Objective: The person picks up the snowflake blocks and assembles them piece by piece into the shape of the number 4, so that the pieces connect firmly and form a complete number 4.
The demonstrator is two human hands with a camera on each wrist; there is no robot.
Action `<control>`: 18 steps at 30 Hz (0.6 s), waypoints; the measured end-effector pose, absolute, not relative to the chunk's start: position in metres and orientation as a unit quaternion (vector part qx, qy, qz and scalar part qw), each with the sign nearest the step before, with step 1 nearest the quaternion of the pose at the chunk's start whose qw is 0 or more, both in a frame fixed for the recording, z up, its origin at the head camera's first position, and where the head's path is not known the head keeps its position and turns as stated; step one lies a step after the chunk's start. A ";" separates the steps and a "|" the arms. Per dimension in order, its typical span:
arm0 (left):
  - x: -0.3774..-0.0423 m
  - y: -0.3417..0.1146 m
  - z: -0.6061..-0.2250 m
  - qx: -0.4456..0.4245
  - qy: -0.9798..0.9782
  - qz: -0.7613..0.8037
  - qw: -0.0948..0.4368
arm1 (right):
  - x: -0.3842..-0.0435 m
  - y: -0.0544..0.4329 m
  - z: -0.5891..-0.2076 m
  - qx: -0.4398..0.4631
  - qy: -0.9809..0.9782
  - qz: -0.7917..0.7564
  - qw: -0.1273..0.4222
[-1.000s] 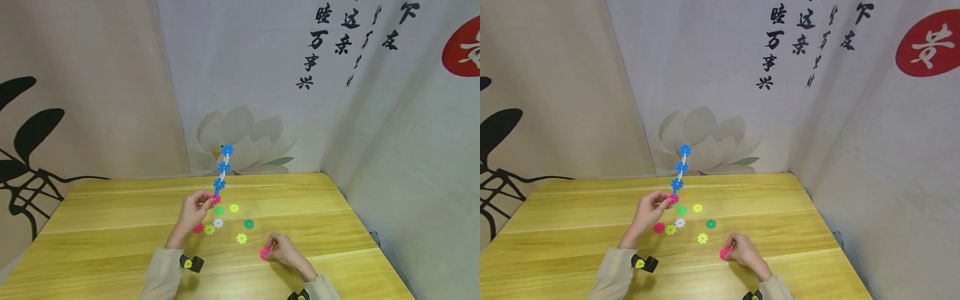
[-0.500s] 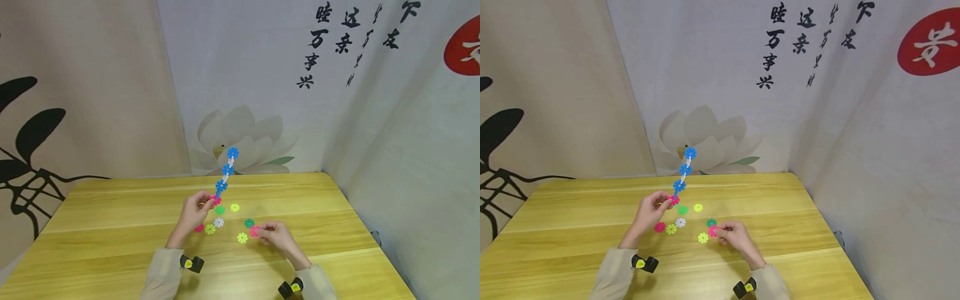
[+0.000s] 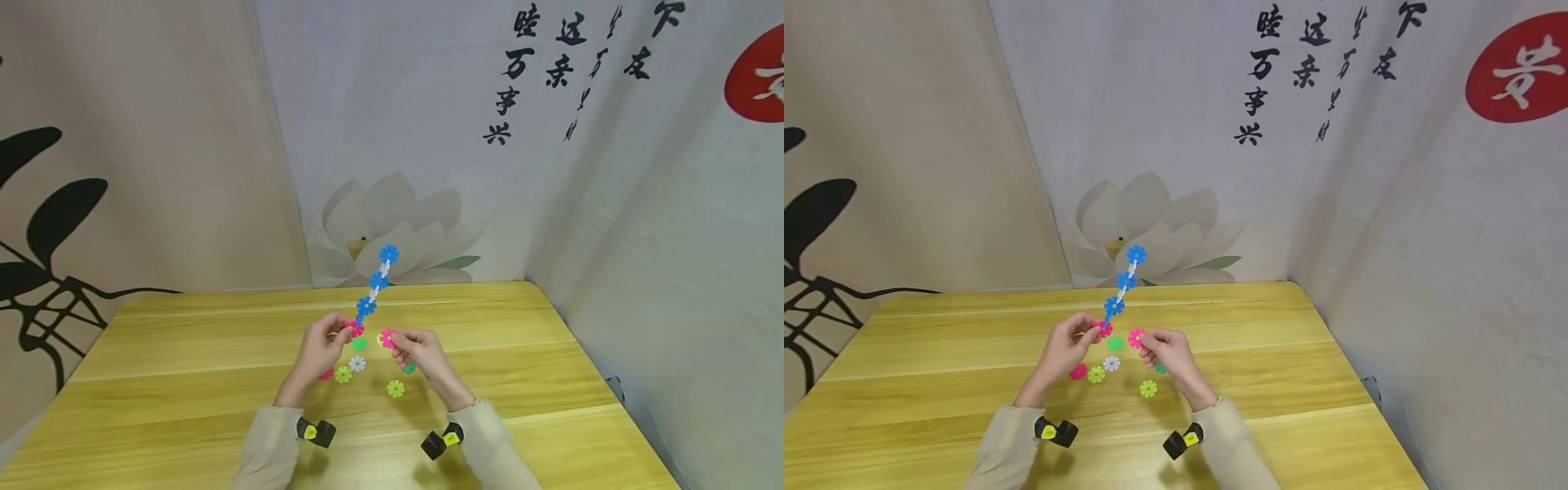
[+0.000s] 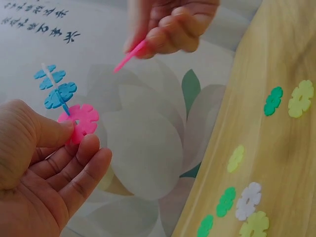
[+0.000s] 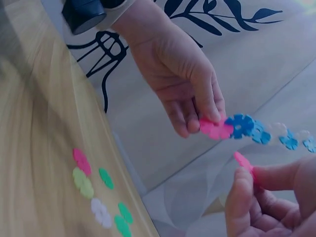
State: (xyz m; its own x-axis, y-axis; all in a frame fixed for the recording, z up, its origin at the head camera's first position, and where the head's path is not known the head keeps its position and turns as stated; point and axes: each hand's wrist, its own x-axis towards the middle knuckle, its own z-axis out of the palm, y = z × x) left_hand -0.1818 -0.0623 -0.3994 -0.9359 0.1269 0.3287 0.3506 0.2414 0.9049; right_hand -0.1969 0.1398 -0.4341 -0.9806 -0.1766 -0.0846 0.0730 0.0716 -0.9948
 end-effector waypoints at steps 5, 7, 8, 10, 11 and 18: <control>-0.182 -0.060 -0.402 -0.153 -0.787 -0.589 0.101 | -0.204 0.126 -0.429 -0.030 0.725 -0.680 0.106; -0.182 -0.060 -0.403 -0.157 -0.786 -0.589 0.105 | -0.206 0.121 -0.428 -0.034 0.723 -0.681 0.113; -0.182 -0.059 -0.403 -0.159 -0.785 -0.589 0.107 | -0.207 0.119 -0.427 -0.033 0.721 -0.682 0.117; -0.182 -0.059 -0.403 -0.164 -0.782 -0.591 0.111 | -0.206 0.116 -0.424 -0.031 0.719 -0.684 0.120; -0.182 -0.059 -0.403 -0.165 -0.781 -0.592 0.111 | -0.205 0.114 -0.421 -0.029 0.719 -0.684 0.120; -0.181 -0.061 -0.402 -0.159 -0.787 -0.586 0.113 | -0.192 0.107 -0.396 -0.034 0.726 -0.676 0.118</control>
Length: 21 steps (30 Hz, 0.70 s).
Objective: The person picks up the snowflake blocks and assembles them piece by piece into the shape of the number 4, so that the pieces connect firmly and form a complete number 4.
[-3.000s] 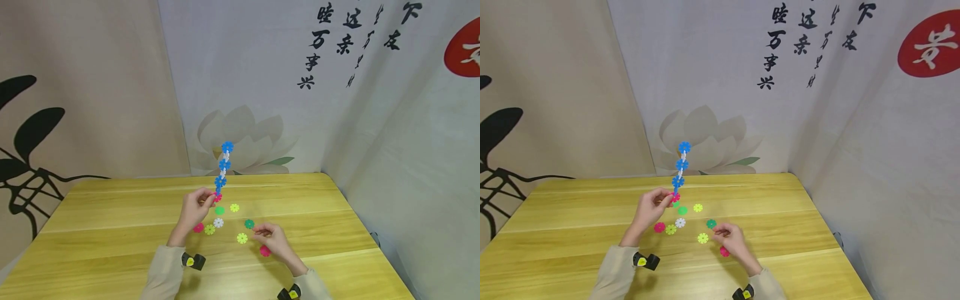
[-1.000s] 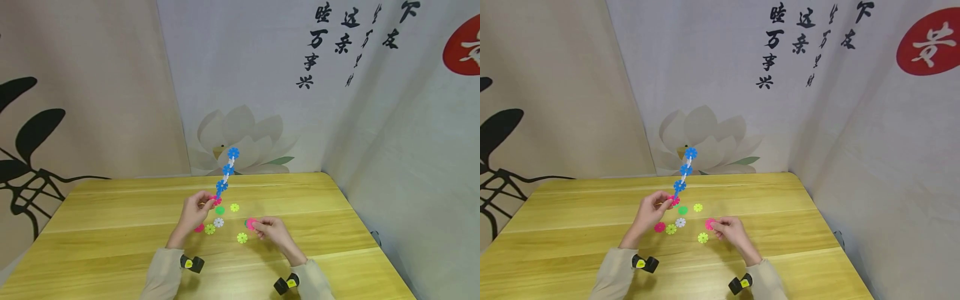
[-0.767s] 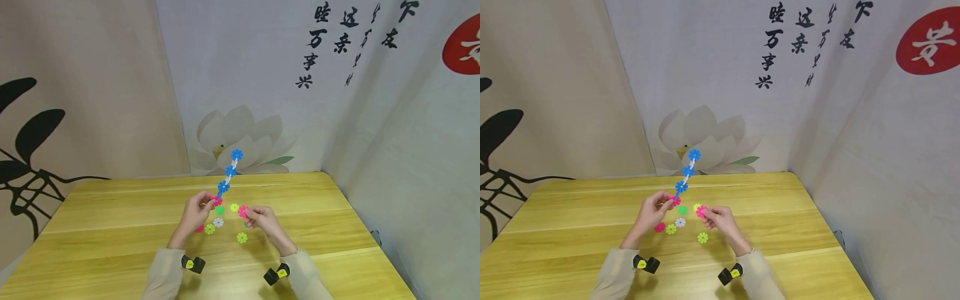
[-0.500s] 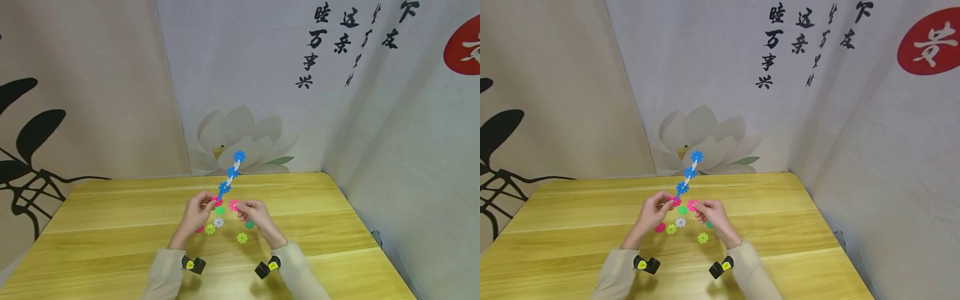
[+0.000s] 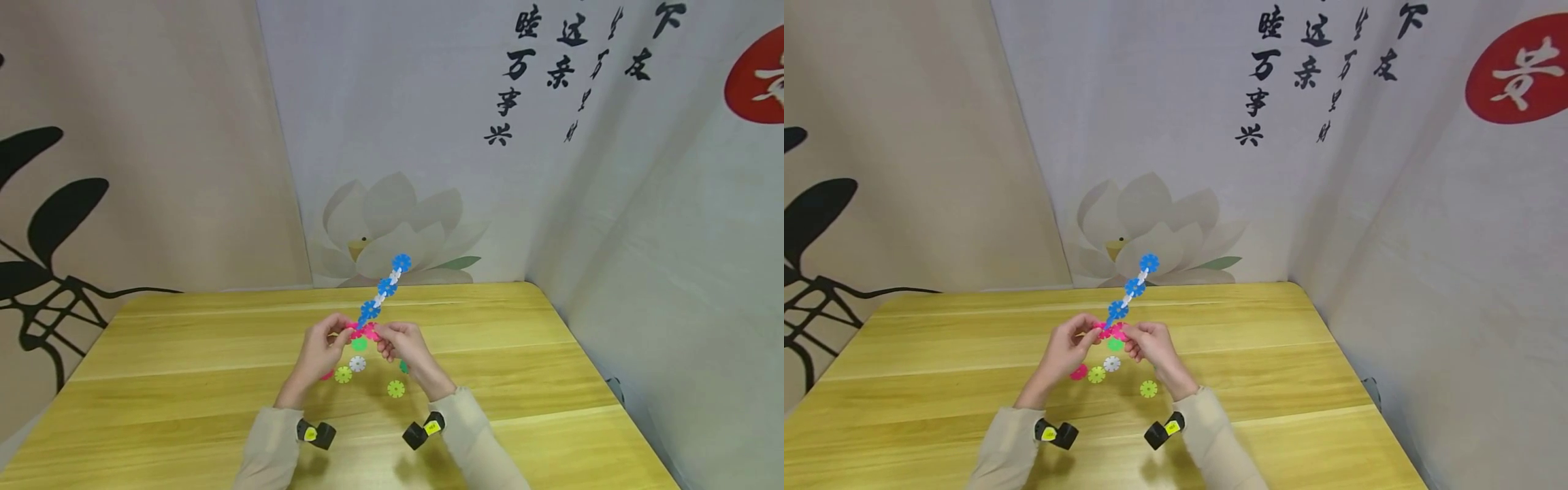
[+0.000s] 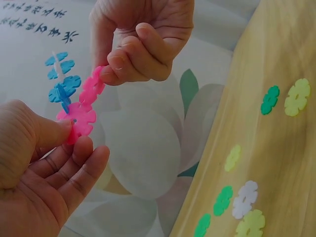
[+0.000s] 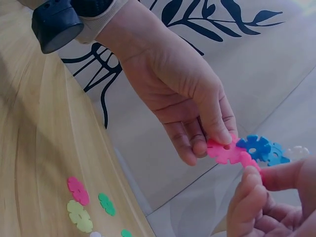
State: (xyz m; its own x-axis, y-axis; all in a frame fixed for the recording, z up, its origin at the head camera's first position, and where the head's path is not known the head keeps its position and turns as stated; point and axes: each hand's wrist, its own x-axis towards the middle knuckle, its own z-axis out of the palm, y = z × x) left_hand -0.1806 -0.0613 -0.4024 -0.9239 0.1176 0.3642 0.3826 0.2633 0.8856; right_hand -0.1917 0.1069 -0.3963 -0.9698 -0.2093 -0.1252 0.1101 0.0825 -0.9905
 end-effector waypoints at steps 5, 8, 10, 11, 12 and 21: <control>-0.196 -0.066 -0.428 -0.163 -0.781 -0.591 0.120 | -0.207 0.106 -0.419 -0.028 0.718 -0.685 0.122; -0.203 -0.067 -0.439 -0.159 -0.774 -0.601 0.118 | -0.213 0.106 -0.427 -0.019 0.707 -0.695 0.132; -0.203 -0.066 -0.440 -0.154 -0.770 -0.608 0.115 | -0.213 0.105 -0.426 -0.017 0.700 -0.700 0.136; -0.203 -0.066 -0.440 -0.153 -0.769 -0.610 0.114 | -0.214 0.105 -0.426 -0.015 0.698 -0.703 0.137; -0.202 -0.066 -0.440 -0.151 -0.768 -0.612 0.115 | -0.214 0.104 -0.426 -0.012 0.696 -0.704 0.138; -0.201 -0.064 -0.442 -0.132 -0.773 -0.609 0.120 | -0.214 0.100 -0.426 0.008 0.711 -0.694 0.117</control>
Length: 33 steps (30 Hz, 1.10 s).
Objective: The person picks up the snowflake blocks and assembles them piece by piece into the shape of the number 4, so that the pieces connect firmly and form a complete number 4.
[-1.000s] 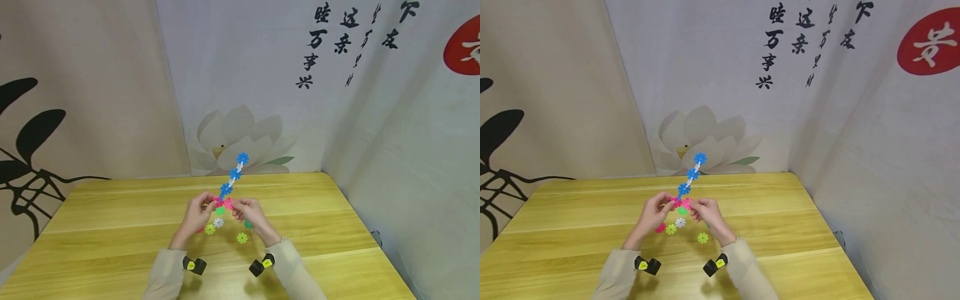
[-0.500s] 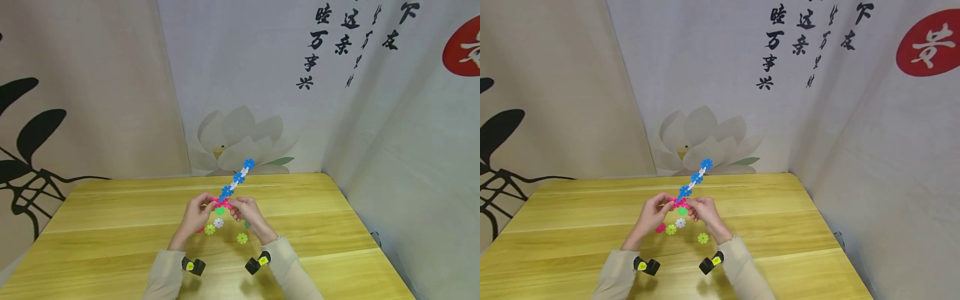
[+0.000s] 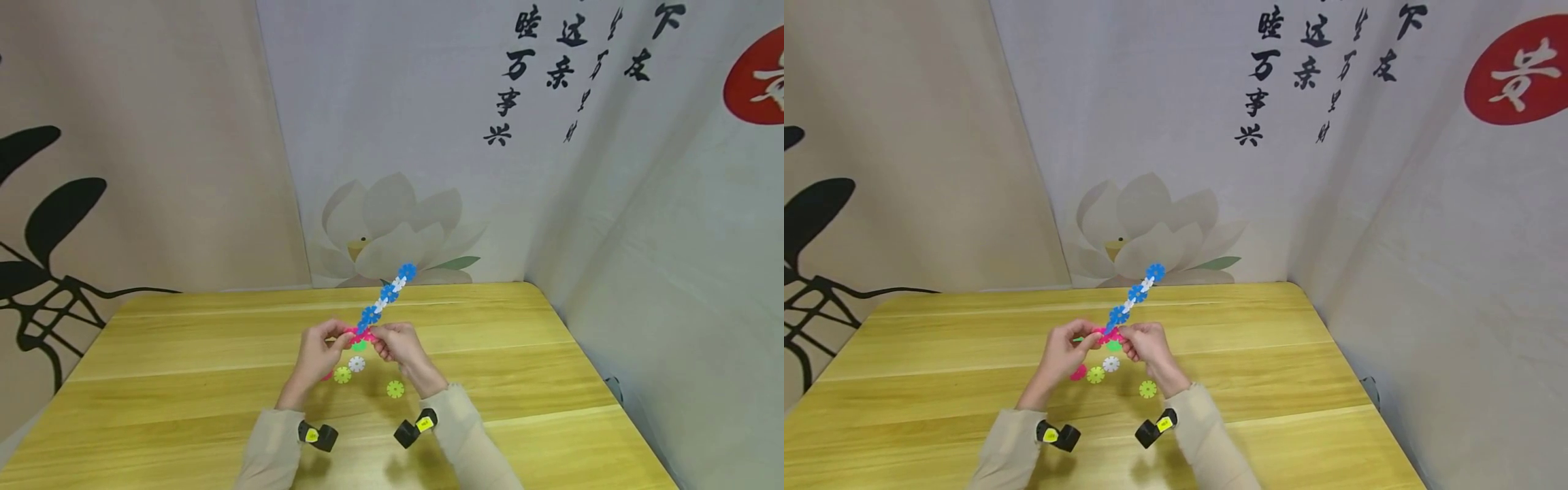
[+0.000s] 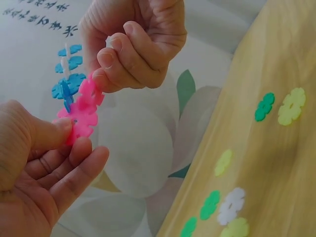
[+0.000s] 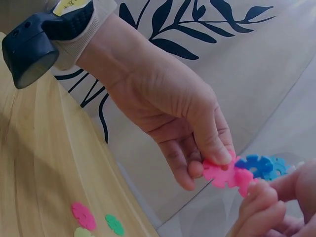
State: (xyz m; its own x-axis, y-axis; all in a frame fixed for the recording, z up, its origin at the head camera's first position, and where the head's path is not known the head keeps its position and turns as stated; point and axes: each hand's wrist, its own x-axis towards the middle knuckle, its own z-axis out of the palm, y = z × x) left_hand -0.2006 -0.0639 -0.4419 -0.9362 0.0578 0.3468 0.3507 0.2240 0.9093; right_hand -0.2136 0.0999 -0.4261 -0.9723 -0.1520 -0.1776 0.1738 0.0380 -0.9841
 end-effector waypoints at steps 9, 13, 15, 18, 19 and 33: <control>-0.204 -0.064 -0.450 -0.119 -0.760 -0.628 0.117 | -0.212 0.096 -0.435 0.001 0.690 -0.714 0.118; -0.205 -0.066 -0.449 -0.117 -0.758 -0.633 0.106 | -0.211 0.098 -0.439 -0.013 0.685 -0.720 0.111; -0.205 -0.066 -0.448 -0.109 -0.756 -0.637 0.101 | -0.210 0.100 -0.442 -0.011 0.692 -0.713 0.108; -0.206 -0.069 -0.446 -0.095 -0.755 -0.641 0.102 | -0.208 0.106 -0.448 -0.009 0.709 -0.699 0.098; -0.206 -0.069 -0.445 -0.091 -0.757 -0.638 0.105 | -0.208 0.109 -0.450 -0.008 0.716 -0.692 0.093; -0.207 -0.082 -0.441 -0.064 -0.767 -0.629 0.108 | -0.216 0.163 -0.489 -0.080 0.872 -0.483 0.009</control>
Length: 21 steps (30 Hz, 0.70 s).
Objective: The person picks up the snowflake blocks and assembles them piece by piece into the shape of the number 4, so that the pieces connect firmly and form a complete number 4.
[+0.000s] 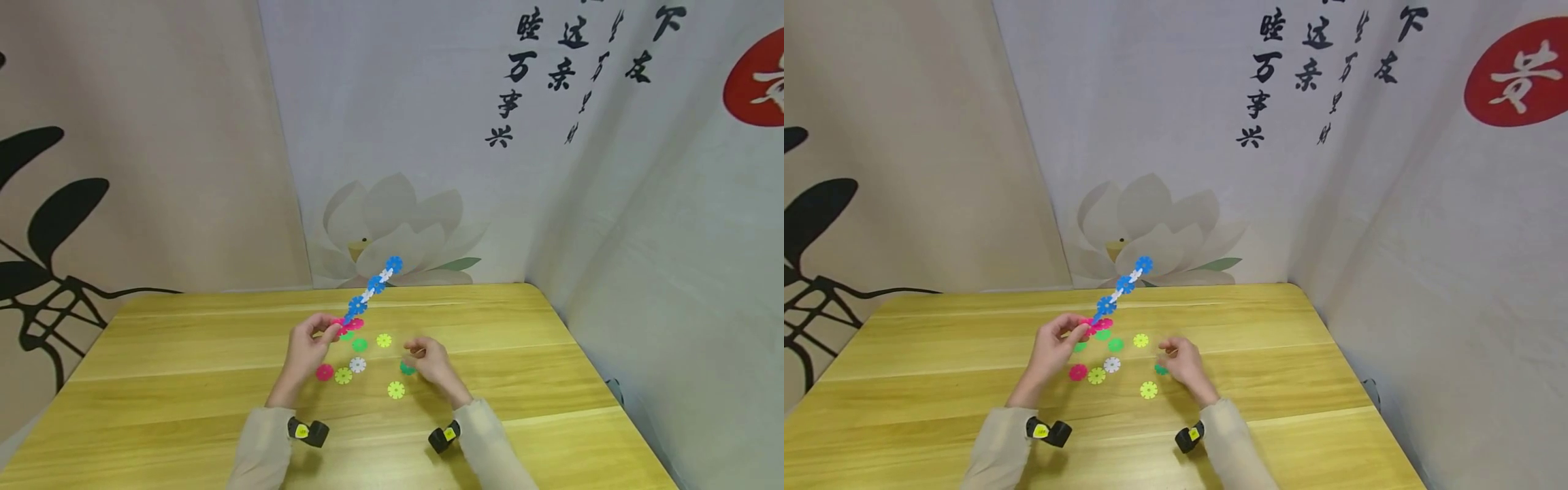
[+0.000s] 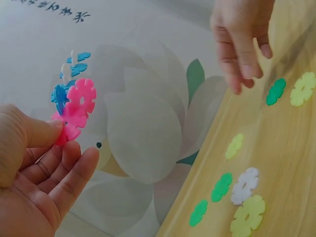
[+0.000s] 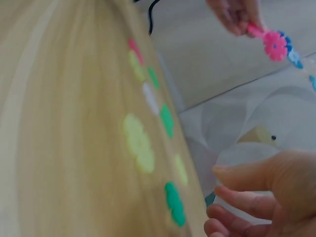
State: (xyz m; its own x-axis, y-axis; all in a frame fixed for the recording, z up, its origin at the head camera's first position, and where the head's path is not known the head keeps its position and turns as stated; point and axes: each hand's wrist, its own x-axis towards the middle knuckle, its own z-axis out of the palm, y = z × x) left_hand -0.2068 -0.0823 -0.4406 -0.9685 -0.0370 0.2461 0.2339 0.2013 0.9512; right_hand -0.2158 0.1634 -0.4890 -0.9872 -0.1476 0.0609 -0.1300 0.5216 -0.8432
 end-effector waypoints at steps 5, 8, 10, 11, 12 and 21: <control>-0.207 -0.083 -0.441 -0.064 -0.765 -0.631 0.112 | -0.215 0.170 -0.498 -0.072 0.885 -0.456 0.054; -0.207 -0.083 -0.440 -0.061 -0.762 -0.634 0.116 | -0.214 0.171 -0.501 -0.080 0.894 -0.437 0.053; -0.207 -0.083 -0.441 -0.060 -0.760 -0.637 0.115 | -0.215 0.171 -0.503 -0.088 0.903 -0.418 0.042; -0.207 -0.083 -0.441 -0.058 -0.758 -0.640 0.115 | -0.216 0.171 -0.503 -0.087 0.906 -0.412 0.041; -0.207 -0.083 -0.441 -0.057 -0.756 -0.642 0.114 | -0.217 0.171 -0.504 -0.088 0.909 -0.406 0.040; -0.207 -0.080 -0.443 -0.044 -0.725 -0.680 0.102 | -0.221 0.171 -0.502 -0.076 0.910 -0.405 0.048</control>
